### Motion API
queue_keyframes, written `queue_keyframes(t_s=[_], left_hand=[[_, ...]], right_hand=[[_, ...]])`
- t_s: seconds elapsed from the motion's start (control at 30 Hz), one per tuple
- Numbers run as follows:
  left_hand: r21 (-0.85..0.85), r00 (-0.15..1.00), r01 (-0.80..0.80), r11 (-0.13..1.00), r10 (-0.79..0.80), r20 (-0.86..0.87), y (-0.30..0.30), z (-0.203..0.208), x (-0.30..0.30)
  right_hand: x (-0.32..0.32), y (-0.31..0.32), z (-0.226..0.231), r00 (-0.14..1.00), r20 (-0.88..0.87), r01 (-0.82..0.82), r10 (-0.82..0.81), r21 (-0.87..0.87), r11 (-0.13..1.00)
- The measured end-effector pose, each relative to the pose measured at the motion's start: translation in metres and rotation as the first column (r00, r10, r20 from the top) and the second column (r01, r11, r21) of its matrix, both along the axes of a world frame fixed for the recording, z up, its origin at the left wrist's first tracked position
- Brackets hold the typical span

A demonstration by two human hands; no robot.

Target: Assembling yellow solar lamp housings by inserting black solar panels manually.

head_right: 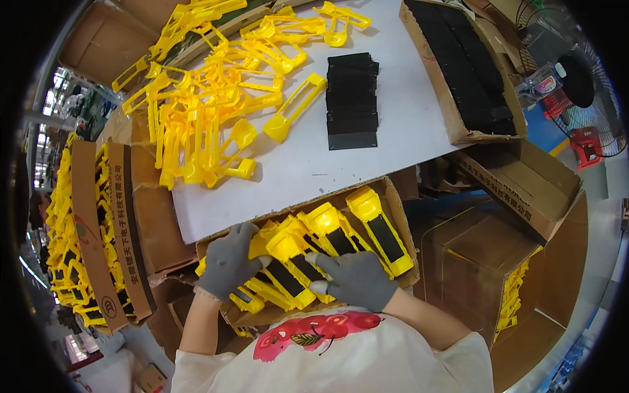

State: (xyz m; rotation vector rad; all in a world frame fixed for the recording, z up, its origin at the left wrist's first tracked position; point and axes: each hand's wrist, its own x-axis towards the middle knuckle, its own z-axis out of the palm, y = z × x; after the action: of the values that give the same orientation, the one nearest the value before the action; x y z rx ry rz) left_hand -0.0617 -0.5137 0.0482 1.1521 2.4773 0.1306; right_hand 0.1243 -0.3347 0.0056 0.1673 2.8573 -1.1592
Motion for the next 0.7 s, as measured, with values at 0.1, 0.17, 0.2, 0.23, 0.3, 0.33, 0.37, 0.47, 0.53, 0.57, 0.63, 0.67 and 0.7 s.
queue_keyframes(t_s=[0.1,0.17,0.2,0.23,0.3,0.33,0.37,0.47,0.53,0.57,0.63,0.67,0.7], left_hand=[[0.163,1.0,-0.028,0.986,0.029,0.0,0.008,0.016,-0.029],[0.223,0.986,0.018,0.975,0.019,-0.164,0.038,0.015,-0.057],[0.24,0.97,0.085,0.967,-0.025,-0.244,0.057,0.011,-0.072],[0.268,0.925,0.255,0.929,-0.155,-0.346,0.074,-0.002,-0.091],[0.216,0.819,0.435,0.874,-0.285,-0.499,0.093,-0.016,-0.113],[0.171,0.785,0.468,0.867,-0.32,-0.53,0.111,-0.027,-0.119],[0.156,0.733,0.519,0.84,-0.344,-0.587,0.123,-0.041,-0.128],[0.128,0.729,0.555,0.822,-0.406,-0.551,0.147,-0.064,-0.141],[0.163,0.742,0.548,0.82,-0.388,-0.546,0.15,-0.059,-0.146],[0.196,0.758,0.535,0.822,-0.365,-0.541,0.148,-0.055,-0.146],[0.297,0.808,0.483,0.823,-0.29,-0.513,0.141,-0.043,-0.144],[0.396,0.852,0.423,0.815,-0.209,-0.48,0.132,-0.034,-0.143],[0.546,0.875,0.364,0.754,-0.075,-0.479,0.121,-0.026,-0.137]], right_hand=[[-0.011,0.021,0.018,0.987,-0.059,0.144,-0.148,-0.07,0.987],[-0.028,0.052,0.019,0.939,-0.201,0.3,-0.28,0.077,0.951],[-0.04,0.072,0.009,0.907,-0.296,0.341,-0.301,0.091,0.936],[-0.056,0.093,-0.004,0.896,-0.292,0.374,-0.335,0.087,0.923],[-0.083,0.122,-0.011,0.904,-0.261,0.387,-0.338,0.165,0.907],[-0.087,0.137,-0.011,0.917,-0.213,0.386,-0.337,0.263,0.884],[-0.092,0.144,-0.017,0.911,-0.222,0.401,-0.349,0.269,0.876],[-0.11,0.15,-0.033,0.953,-0.207,0.291,-0.22,0.437,0.851],[-0.124,0.142,-0.036,0.963,-0.222,0.248,-0.155,0.497,0.831],[-0.132,0.138,-0.036,0.968,-0.22,0.218,-0.119,0.512,0.831],[-0.143,0.129,-0.032,0.978,-0.154,0.202,-0.14,0.55,0.811],[-0.151,0.122,-0.029,0.983,-0.092,0.181,-0.157,0.587,0.789],[-0.154,0.121,-0.031,0.977,-0.168,0.198,-0.129,0.51,0.837]])
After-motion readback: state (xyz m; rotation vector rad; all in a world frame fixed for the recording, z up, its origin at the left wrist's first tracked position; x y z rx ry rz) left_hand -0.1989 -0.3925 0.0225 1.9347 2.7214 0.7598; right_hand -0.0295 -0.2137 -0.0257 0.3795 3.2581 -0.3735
